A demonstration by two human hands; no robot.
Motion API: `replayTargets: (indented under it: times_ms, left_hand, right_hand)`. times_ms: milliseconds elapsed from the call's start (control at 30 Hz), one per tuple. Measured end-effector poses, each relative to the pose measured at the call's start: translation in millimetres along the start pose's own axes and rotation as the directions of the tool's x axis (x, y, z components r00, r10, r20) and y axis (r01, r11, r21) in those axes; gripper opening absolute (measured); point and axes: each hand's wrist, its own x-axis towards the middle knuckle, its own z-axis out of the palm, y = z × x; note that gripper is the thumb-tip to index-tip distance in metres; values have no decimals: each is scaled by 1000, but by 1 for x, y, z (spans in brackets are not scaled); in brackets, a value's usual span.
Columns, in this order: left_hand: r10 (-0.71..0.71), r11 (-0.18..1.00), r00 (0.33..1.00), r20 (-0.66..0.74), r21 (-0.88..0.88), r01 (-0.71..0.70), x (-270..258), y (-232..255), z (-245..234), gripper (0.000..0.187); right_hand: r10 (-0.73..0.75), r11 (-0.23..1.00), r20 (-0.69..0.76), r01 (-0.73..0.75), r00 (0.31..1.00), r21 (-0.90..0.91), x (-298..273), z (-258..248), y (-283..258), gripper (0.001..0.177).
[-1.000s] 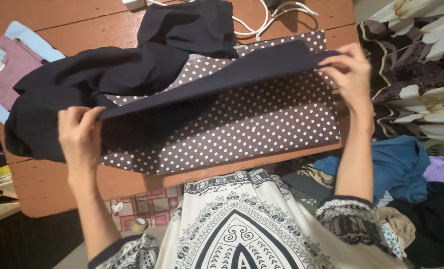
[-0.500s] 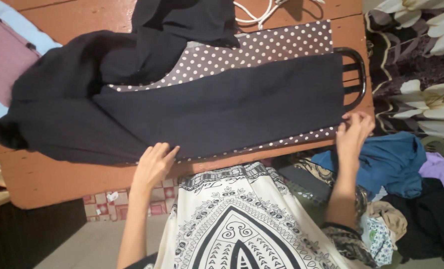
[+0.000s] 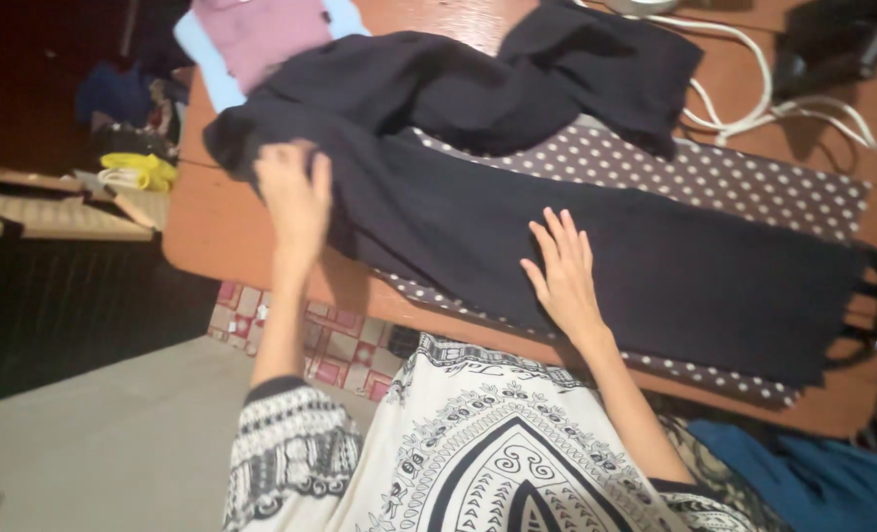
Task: The person folds a light blue shirt on a polka-dotted ironing board, then irons a black garment using a handheld iron. The folded shirt is placed on a table beside other folded clothes.
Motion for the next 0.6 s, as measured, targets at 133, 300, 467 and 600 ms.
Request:
replayTargets:
  times_ms: [133,300,467,600]
  left_hand:
    - [-388,916,919,-75,79,393,36,-125,18,31]
    - [-613,754,704,358,0,657,50,-244,65,42]
    - [-602,725,726,332,-155,671,44,-269,114,54]
    - [-392,646,920,-16,-716,263,70,-252,110,64]
  right_hand:
    - [-25,987,18,28,1000,-159,17,23,14,59]
    - [-3,971,46,14,999,-240,12,34,27,58]
    - [13,973,47,-2,999,-232,13,34,28,58]
    - [60,977,25,-54,998,-205,16,32,29,56]
